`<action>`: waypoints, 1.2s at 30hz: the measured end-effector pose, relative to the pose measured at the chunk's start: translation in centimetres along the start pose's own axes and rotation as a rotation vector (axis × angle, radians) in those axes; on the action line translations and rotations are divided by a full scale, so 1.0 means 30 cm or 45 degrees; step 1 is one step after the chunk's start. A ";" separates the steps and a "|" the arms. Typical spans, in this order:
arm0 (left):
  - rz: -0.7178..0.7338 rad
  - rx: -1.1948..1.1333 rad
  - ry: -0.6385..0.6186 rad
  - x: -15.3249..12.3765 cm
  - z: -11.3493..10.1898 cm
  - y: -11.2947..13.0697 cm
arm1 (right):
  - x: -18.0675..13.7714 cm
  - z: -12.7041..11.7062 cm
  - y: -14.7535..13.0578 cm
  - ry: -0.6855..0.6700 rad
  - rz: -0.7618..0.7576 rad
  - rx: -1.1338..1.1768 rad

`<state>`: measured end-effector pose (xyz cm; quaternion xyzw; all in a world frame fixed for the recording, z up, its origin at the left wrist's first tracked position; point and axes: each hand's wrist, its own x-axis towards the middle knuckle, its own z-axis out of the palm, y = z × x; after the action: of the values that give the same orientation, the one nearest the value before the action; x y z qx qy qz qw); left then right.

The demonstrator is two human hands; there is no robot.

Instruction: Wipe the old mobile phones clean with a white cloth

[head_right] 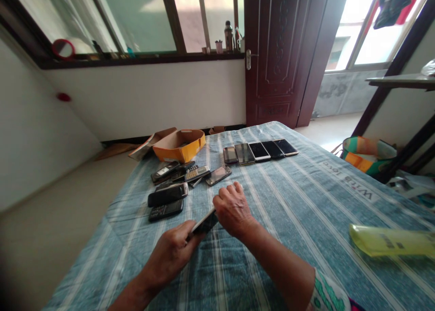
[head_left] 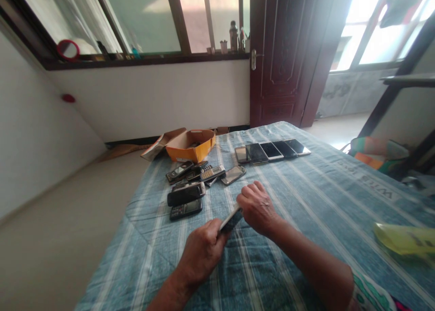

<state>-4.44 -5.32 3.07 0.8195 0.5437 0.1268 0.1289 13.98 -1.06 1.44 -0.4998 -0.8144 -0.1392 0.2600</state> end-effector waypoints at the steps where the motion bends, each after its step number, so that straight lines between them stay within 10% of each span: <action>1: -0.007 -0.029 -0.002 -0.001 -0.001 -0.003 | 0.000 0.000 -0.001 0.004 0.001 -0.003; 14: 0.093 -0.175 0.194 -0.012 0.044 -0.022 | -0.030 0.017 -0.159 0.138 -0.177 0.084; 36: 0.024 -0.259 0.125 0.003 0.027 -0.001 | -0.010 0.025 -0.108 0.178 -0.136 0.074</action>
<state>-4.17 -5.29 2.31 0.8002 0.5259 0.2224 0.1834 11.01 -2.41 0.74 -0.4370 -0.8234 -0.1638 0.3227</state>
